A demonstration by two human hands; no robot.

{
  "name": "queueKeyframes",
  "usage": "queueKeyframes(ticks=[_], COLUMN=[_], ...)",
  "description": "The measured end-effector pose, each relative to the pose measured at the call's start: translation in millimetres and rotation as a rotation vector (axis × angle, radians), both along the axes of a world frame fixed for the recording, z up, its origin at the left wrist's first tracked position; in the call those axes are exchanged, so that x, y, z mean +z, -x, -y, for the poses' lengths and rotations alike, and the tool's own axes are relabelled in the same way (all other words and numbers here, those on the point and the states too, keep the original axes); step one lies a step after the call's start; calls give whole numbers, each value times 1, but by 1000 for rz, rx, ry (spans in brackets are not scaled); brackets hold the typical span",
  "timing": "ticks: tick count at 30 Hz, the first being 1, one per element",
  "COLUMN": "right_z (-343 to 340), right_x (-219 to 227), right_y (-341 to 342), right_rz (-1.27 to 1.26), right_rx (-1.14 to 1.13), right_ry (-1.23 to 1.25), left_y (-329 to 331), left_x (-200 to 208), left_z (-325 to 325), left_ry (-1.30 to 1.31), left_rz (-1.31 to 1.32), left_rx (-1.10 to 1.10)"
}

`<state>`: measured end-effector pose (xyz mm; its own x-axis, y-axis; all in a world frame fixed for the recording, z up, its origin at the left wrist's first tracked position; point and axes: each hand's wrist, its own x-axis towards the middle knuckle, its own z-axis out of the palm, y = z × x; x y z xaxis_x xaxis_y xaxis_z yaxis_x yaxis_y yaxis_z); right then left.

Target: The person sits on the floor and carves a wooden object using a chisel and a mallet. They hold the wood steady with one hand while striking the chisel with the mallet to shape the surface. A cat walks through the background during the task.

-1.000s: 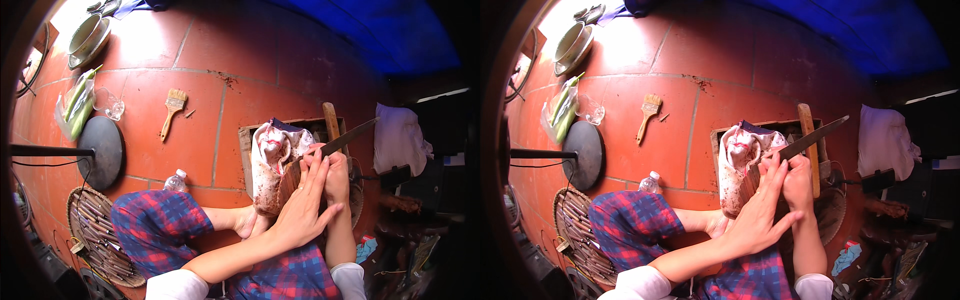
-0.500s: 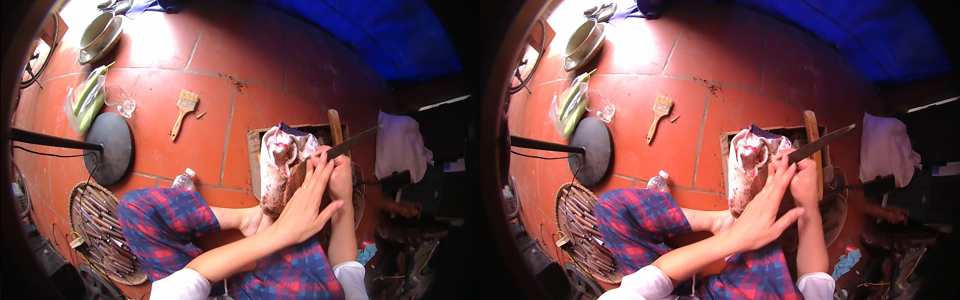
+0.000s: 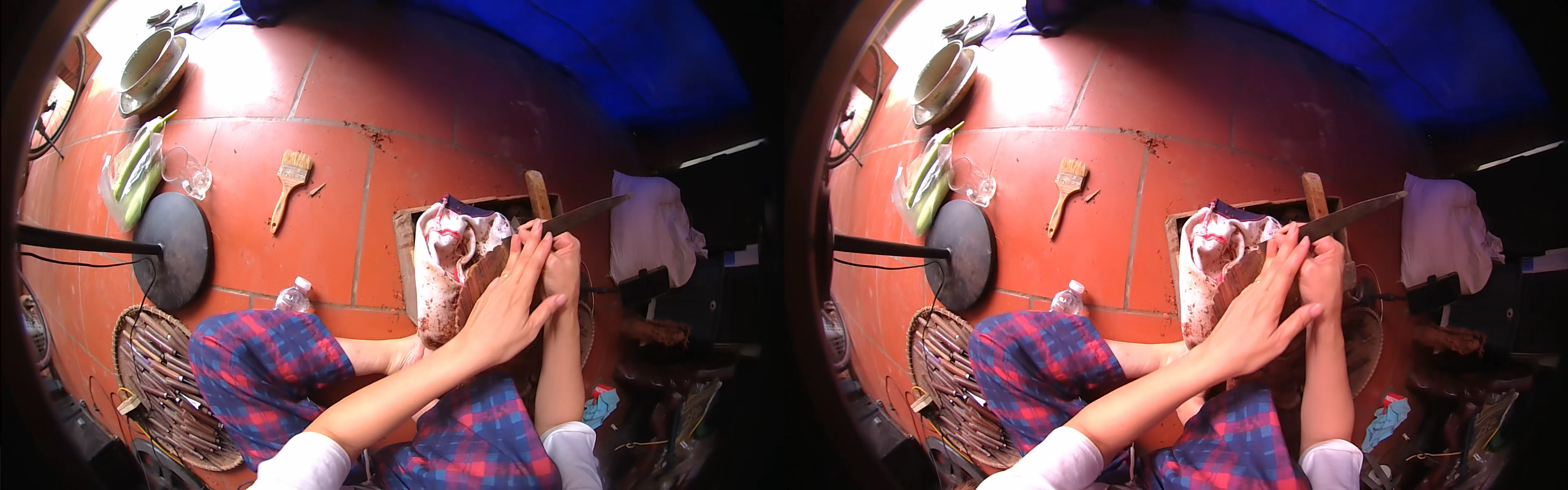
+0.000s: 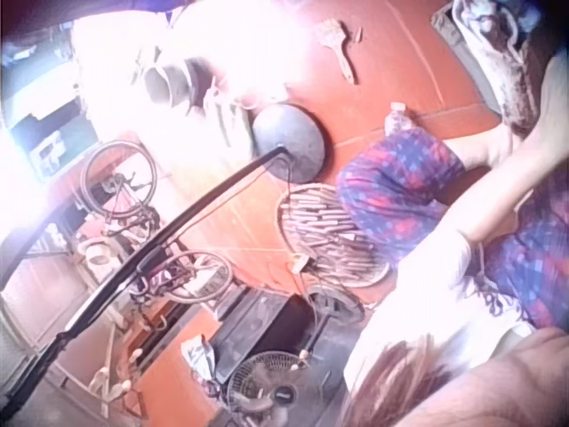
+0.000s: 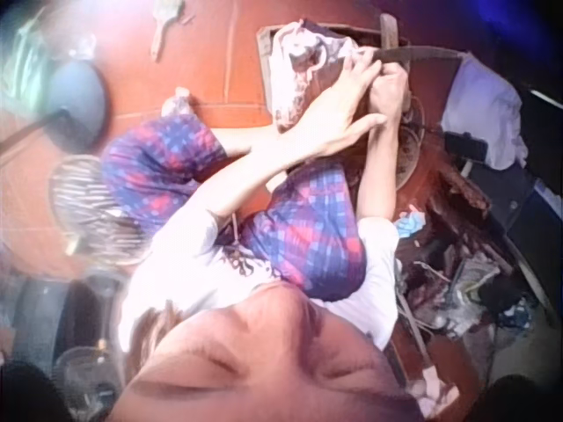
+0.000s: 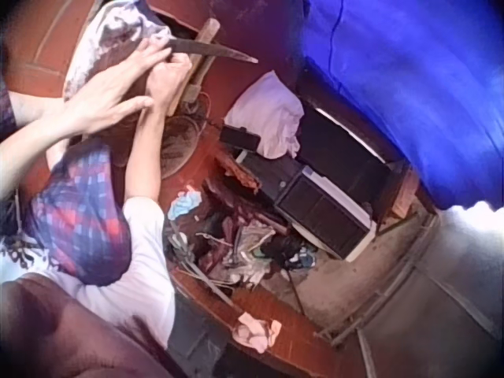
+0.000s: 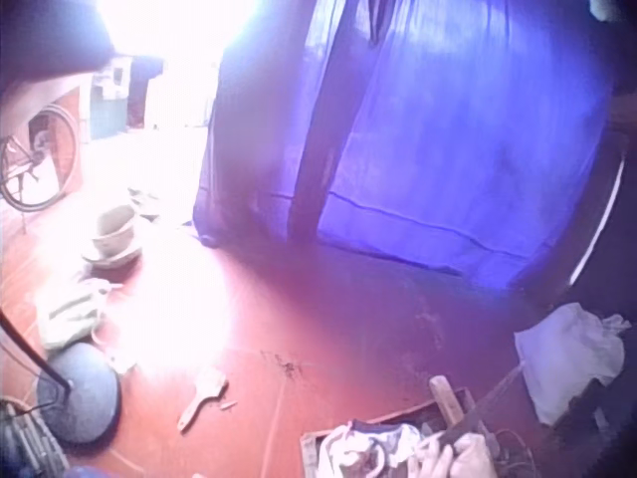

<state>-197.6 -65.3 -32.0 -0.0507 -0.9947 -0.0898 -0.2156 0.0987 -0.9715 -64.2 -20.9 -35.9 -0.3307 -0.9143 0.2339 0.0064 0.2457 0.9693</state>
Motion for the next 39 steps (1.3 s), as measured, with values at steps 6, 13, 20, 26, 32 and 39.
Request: queueKeyframes(ticks=[6, 13, 20, 26, 32, 39], right_z=[-29, -60, -103, -130, -134, -83], right_x=[25, 39, 66, 93, 127, 136], right_y=[13, 26, 25, 17, -1, -33], right_rz=[200, 320, 221, 163, 97, -67], right_rx=[-153, -365, -230, -167, -4, 326], right_ry=[188, 219, 270, 285, 166, 182], left_y=[-12, -138, -187, -162, -170, -137], left_x=[-3, -47, -79, -125, -63, 75], left_z=[-51, -5, -104, -191, -156, -41], left_ry=[320, 79, -234, 179, -256, 331], left_rz=[395, 1153, 758, 1224, 820, 430], left_rx=[-243, 400, 216, -21, -299, -90])
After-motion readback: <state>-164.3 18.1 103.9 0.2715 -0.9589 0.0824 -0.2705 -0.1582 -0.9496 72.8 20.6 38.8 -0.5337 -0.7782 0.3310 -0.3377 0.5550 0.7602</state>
